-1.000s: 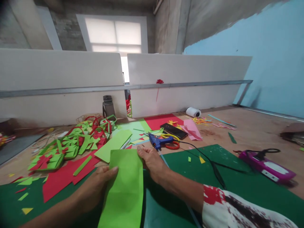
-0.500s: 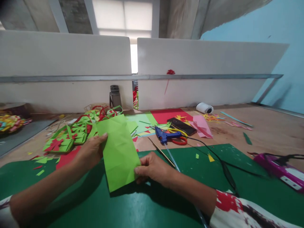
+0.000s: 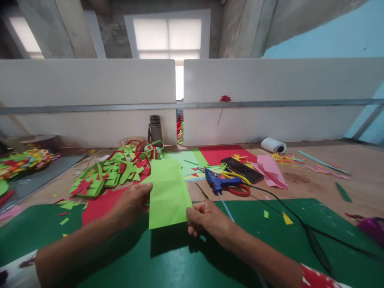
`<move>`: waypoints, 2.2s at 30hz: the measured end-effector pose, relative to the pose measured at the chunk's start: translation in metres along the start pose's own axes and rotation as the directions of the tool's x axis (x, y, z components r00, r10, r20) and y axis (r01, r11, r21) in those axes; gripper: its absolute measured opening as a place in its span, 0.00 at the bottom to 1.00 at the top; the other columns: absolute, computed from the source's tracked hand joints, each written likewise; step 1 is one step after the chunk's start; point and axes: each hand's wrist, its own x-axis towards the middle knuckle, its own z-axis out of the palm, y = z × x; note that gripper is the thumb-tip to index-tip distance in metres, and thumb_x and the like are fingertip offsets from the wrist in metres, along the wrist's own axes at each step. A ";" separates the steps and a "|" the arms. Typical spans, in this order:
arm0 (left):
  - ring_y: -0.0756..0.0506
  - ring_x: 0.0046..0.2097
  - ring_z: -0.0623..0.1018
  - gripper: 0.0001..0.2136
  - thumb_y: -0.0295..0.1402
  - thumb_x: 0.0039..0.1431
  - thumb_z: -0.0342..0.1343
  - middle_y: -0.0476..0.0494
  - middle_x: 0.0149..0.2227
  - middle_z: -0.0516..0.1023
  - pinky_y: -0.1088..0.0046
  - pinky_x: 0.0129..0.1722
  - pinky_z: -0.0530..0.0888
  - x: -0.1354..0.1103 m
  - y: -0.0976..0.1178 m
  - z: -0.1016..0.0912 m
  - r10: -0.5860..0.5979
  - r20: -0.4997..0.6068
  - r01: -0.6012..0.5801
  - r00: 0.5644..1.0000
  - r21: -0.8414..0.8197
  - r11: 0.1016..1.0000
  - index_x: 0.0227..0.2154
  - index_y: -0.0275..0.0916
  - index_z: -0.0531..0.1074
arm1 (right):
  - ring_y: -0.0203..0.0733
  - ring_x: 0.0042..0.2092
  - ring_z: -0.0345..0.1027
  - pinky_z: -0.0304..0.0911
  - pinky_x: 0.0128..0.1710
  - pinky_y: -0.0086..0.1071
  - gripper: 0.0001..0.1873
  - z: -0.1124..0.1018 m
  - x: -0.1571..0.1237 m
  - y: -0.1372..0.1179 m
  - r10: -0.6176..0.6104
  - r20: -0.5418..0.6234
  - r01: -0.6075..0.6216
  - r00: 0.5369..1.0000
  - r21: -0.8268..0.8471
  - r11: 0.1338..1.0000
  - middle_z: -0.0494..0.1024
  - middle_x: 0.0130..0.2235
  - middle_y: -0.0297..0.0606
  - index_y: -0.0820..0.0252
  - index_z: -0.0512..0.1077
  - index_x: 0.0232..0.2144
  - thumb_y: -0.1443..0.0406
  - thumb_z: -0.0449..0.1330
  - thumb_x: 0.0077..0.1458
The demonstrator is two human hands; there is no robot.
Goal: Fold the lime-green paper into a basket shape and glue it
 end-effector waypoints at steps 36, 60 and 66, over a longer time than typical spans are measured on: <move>0.55 0.18 0.57 0.16 0.37 0.40 0.60 0.55 0.14 0.58 0.79 0.18 0.55 -0.041 0.002 0.055 0.239 0.036 -0.230 0.970 0.441 0.867 0.13 0.40 0.57 | 0.36 0.28 0.65 0.61 0.24 0.28 0.23 0.037 -0.005 -0.019 -0.345 -0.129 0.337 0.930 -0.078 0.938 0.70 0.27 0.32 0.59 0.65 0.31 0.46 0.61 0.47; 0.56 0.19 0.55 0.16 0.31 0.37 0.62 0.57 0.14 0.57 0.80 0.17 0.53 -0.044 -0.002 0.065 0.202 0.098 -0.223 0.974 0.525 0.821 0.13 0.38 0.57 | 0.49 0.49 0.66 0.61 0.47 0.41 0.32 0.049 -0.017 -0.048 -0.331 -0.274 0.296 0.903 -0.161 0.942 0.72 0.46 0.47 0.61 0.60 0.48 0.56 0.64 0.42; 0.56 0.17 0.57 0.21 0.38 0.32 0.66 0.57 0.12 0.58 0.80 0.17 0.55 -0.044 -0.001 0.067 0.168 0.060 -0.175 0.984 0.497 0.850 0.12 0.40 0.55 | 0.43 0.44 0.68 0.64 0.38 0.34 0.24 0.047 -0.015 -0.048 -0.280 -0.304 0.237 0.911 -0.169 0.957 0.73 0.44 0.42 0.61 0.63 0.46 0.69 0.58 0.43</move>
